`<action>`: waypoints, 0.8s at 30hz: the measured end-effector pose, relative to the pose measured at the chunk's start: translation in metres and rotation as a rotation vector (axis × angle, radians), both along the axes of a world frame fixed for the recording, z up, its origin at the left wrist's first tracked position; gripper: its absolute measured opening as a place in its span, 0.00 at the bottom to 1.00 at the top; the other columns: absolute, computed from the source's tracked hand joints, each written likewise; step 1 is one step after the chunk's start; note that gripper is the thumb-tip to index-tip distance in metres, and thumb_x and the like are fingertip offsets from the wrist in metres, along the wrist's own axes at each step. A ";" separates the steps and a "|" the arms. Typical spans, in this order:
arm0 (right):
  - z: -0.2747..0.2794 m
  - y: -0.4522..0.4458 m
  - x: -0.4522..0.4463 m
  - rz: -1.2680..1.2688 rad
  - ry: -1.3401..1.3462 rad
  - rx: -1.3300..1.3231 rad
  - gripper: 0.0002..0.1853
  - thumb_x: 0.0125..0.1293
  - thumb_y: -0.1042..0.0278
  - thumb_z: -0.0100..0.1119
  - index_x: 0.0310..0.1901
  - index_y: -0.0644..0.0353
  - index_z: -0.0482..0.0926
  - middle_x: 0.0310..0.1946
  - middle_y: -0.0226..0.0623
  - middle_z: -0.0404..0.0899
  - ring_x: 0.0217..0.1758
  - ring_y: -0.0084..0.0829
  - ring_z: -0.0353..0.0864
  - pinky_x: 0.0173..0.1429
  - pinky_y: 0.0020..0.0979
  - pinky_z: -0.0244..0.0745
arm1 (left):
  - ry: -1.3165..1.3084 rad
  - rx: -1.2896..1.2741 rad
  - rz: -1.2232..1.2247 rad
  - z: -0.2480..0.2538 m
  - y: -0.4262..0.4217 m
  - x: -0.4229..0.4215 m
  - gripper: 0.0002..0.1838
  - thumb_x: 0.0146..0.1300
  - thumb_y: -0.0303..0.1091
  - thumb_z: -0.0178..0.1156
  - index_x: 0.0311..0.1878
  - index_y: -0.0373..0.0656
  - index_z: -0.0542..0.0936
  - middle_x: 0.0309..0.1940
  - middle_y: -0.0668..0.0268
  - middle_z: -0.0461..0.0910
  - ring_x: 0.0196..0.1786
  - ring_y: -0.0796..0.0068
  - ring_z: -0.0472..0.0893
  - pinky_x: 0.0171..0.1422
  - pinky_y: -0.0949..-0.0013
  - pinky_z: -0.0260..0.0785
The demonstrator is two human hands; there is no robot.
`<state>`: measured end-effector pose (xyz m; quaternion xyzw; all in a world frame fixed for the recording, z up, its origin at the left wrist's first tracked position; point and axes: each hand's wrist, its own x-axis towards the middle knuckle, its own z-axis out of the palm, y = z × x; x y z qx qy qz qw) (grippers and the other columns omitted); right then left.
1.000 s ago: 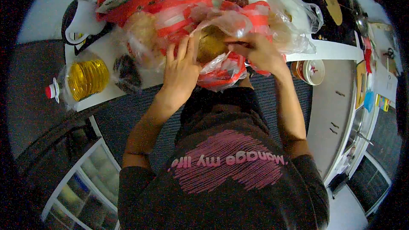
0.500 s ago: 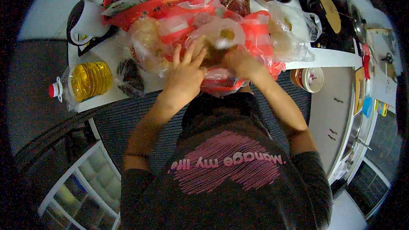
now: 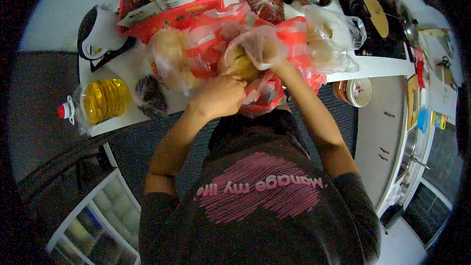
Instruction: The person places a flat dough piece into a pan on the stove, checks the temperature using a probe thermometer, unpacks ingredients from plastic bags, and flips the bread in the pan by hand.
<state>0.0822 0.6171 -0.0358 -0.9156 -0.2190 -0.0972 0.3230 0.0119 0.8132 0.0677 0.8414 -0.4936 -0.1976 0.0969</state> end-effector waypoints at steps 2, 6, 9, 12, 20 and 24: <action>0.046 0.016 -0.005 0.094 -0.068 0.232 0.12 0.50 0.62 0.57 0.32 0.60 0.79 0.32 0.43 0.78 0.36 0.39 0.77 0.41 0.34 0.72 | 0.072 -0.064 0.067 0.006 -0.003 0.003 0.11 0.49 0.29 0.51 0.34 0.40 0.80 0.41 0.55 0.77 0.50 0.57 0.74 0.61 0.56 0.58; -0.013 0.036 -0.019 -0.254 0.011 0.314 0.12 0.57 0.65 0.50 0.40 0.60 0.75 0.38 0.45 0.75 0.42 0.40 0.74 0.47 0.36 0.69 | 0.136 -0.205 0.359 0.008 -0.018 0.019 0.12 0.52 0.27 0.48 0.36 0.40 0.79 0.39 0.52 0.78 0.44 0.51 0.76 0.52 0.55 0.67; -0.041 0.037 -0.032 -0.253 0.151 0.073 0.14 0.61 0.67 0.46 0.47 0.61 0.69 0.47 0.47 0.70 0.51 0.42 0.68 0.55 0.37 0.62 | 0.067 -0.321 0.494 0.001 -0.033 0.039 0.16 0.53 0.25 0.47 0.46 0.42 0.76 0.45 0.51 0.75 0.48 0.49 0.73 0.55 0.55 0.64; -0.030 0.041 -0.031 -0.322 0.094 0.070 0.15 0.63 0.68 0.44 0.50 0.61 0.67 0.50 0.47 0.66 0.54 0.42 0.64 0.59 0.37 0.59 | 0.054 -0.486 0.531 -0.006 -0.042 0.053 0.23 0.54 0.22 0.46 0.55 0.43 0.70 0.51 0.51 0.72 0.53 0.50 0.70 0.59 0.59 0.61; -0.022 0.037 -0.028 -0.292 -0.063 0.017 0.15 0.58 0.74 0.44 0.47 0.67 0.69 0.49 0.51 0.69 0.53 0.45 0.67 0.58 0.39 0.63 | 0.257 -0.635 0.486 0.003 -0.066 0.077 0.18 0.56 0.24 0.46 0.51 0.40 0.72 0.46 0.50 0.75 0.50 0.54 0.74 0.54 0.62 0.64; -0.017 0.037 -0.031 -0.293 0.114 -0.061 0.14 0.54 0.75 0.46 0.43 0.66 0.73 0.40 0.52 0.75 0.43 0.47 0.75 0.47 0.39 0.72 | 0.222 -0.561 0.519 -0.007 -0.064 0.082 0.13 0.56 0.26 0.47 0.45 0.37 0.73 0.41 0.50 0.76 0.46 0.54 0.76 0.52 0.61 0.66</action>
